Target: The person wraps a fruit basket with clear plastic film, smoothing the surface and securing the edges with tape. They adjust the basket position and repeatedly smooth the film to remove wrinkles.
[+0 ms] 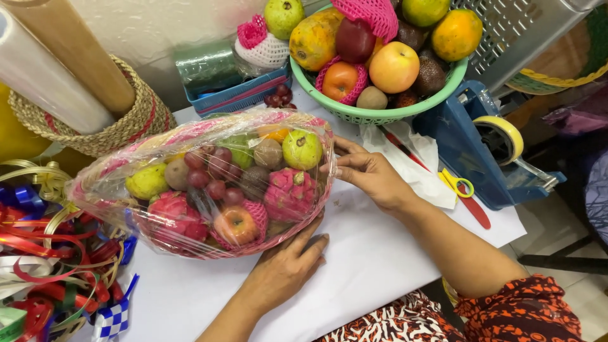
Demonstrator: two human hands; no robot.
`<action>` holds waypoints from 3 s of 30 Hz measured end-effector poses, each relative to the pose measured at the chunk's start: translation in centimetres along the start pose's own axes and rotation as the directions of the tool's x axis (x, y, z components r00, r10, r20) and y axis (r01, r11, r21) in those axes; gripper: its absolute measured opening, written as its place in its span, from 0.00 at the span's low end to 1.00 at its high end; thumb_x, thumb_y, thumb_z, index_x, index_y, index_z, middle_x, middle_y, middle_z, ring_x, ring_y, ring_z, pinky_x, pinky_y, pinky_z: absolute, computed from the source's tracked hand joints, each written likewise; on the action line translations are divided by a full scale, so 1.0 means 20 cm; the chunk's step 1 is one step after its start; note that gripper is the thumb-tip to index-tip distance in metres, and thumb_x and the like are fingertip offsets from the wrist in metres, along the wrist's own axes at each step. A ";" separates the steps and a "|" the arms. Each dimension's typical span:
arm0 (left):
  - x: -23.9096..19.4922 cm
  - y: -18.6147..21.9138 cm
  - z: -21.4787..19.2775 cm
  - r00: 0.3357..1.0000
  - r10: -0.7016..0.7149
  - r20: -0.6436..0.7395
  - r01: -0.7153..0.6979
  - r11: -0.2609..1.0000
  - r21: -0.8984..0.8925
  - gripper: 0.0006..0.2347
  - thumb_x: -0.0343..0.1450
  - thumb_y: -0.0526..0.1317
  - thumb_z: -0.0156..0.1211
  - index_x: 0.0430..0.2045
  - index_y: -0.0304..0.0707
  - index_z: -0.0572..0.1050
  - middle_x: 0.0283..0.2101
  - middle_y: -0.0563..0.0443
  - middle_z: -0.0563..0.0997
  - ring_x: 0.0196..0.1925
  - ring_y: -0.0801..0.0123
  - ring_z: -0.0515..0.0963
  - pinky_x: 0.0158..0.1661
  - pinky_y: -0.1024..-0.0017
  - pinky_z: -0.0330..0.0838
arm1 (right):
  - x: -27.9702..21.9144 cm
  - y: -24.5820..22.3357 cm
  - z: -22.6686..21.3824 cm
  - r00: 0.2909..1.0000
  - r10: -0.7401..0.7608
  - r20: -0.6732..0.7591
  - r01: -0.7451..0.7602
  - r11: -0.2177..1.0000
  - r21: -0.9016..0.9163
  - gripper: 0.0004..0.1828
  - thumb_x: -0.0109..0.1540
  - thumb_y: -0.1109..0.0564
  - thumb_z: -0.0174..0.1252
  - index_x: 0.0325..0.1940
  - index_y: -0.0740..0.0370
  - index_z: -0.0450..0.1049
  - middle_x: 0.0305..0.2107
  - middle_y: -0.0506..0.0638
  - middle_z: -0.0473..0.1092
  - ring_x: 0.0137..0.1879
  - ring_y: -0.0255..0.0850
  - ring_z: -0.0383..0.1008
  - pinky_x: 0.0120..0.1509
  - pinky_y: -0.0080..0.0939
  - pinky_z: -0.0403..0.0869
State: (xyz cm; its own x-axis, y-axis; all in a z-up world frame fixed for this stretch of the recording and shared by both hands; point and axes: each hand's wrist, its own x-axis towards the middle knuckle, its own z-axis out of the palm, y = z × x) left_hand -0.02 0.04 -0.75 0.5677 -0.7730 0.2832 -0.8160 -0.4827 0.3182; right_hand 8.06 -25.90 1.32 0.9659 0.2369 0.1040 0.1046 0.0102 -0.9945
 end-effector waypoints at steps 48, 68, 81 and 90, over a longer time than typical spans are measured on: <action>0.00 0.00 0.00 0.998 0.026 -0.065 -0.019 0.994 0.104 0.16 0.76 0.42 0.58 0.57 0.39 0.72 0.69 0.42 0.69 0.65 0.56 0.74 0.59 0.58 0.70 | 0.00 0.05 -0.03 0.988 0.157 0.002 -0.154 0.977 -0.149 0.02 0.65 0.58 0.53 0.39 0.55 0.72 0.66 0.52 0.67 0.63 0.38 0.71 0.62 0.40 0.72; 0.09 0.05 0.08 0.996 -0.014 -0.086 0.010 0.999 -0.046 0.26 0.74 0.40 0.64 0.67 0.34 0.64 0.75 0.34 0.56 0.73 0.43 0.65 0.64 0.49 0.67 | 0.00 0.04 0.04 0.992 0.016 -0.127 -0.060 0.934 -0.352 0.04 0.63 0.58 0.53 0.39 0.55 0.74 0.52 0.47 0.73 0.57 0.37 0.73 0.59 0.38 0.72; 0.21 0.10 0.08 0.997 -0.027 -0.069 0.031 0.997 0.070 0.31 0.73 0.41 0.64 0.69 0.25 0.58 0.77 0.30 0.46 0.74 0.42 0.64 0.66 0.56 0.64 | 0.03 0.11 0.02 0.990 0.110 -0.092 -0.124 0.979 -0.164 0.07 0.67 0.58 0.55 0.48 0.58 0.74 0.41 0.45 0.75 0.47 0.32 0.74 0.55 0.32 0.74; 0.24 0.09 0.08 0.996 -0.077 -0.036 0.072 0.987 -0.144 0.35 0.75 0.43 0.61 0.72 0.25 0.48 0.78 0.33 0.45 0.80 0.46 0.47 0.75 0.53 0.43 | 0.04 0.17 -0.03 0.996 0.088 0.003 -0.088 0.995 -0.051 0.12 0.70 0.57 0.50 0.54 0.64 0.73 0.49 0.50 0.74 0.54 0.36 0.74 0.62 0.38 0.76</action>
State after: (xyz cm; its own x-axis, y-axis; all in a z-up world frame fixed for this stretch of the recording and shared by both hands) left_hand 1.15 -5.25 -0.32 0.6327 -0.7181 0.2898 -0.7489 -0.4724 0.4647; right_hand 9.36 -26.19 -2.05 0.9707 0.2397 0.0159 0.0312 -0.0600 -0.9977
